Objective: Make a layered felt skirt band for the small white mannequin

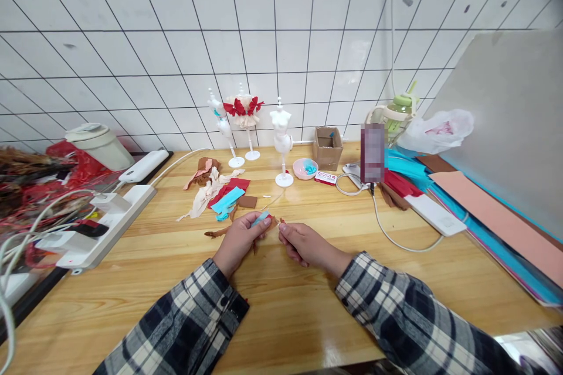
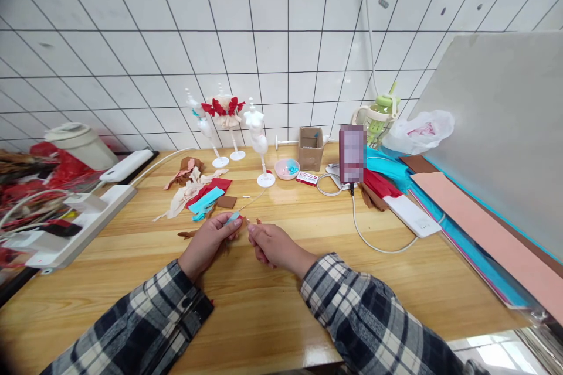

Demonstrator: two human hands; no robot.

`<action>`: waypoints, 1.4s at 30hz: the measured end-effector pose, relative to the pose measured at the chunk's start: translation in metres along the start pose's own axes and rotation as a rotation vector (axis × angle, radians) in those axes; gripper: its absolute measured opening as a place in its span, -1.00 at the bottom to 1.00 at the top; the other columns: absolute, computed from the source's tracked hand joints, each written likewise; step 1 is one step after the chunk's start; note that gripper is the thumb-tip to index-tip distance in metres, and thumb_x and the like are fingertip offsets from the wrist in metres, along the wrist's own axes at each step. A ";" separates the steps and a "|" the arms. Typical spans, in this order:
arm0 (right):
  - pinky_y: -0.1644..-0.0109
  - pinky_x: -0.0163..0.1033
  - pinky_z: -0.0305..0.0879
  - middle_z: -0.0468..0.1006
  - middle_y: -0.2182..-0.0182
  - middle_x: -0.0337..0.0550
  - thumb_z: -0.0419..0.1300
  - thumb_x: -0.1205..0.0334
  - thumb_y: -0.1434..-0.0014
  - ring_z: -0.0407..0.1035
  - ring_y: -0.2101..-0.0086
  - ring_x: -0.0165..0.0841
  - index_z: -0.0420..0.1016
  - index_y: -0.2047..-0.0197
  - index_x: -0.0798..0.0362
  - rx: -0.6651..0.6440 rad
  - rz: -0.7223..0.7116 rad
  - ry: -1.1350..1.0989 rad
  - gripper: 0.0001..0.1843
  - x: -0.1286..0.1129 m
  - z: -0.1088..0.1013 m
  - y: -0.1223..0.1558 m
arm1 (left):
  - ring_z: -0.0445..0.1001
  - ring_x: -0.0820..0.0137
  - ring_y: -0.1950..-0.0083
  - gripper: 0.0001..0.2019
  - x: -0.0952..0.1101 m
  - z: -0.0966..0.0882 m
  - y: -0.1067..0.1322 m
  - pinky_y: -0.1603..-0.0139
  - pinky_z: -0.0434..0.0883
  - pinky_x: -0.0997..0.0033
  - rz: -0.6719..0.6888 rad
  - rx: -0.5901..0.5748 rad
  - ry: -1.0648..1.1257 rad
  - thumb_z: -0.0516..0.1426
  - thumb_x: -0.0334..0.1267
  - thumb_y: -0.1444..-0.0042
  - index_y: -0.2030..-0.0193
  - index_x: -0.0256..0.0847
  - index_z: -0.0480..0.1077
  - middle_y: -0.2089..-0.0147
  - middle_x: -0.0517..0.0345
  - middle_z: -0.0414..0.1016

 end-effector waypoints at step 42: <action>0.78 -0.47 -0.01 0.22 0.76 -0.44 -0.12 -0.18 -0.27 0.04 0.79 -0.57 0.20 0.40 0.04 0.037 -0.016 0.093 -0.54 0.003 -0.001 -0.001 | 0.14 0.53 0.52 -0.69 0.000 -0.003 0.002 0.50 0.10 0.54 -0.022 0.042 -0.003 0.23 -0.01 0.02 0.37 -0.26 0.43 0.56 0.31 0.26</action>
Point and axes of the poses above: each hand's wrist, its own y-axis away from the middle knuckle, its own z-axis out of the palm, x = y × z, the point moved 10 cm from there along -y, towards the middle knuckle
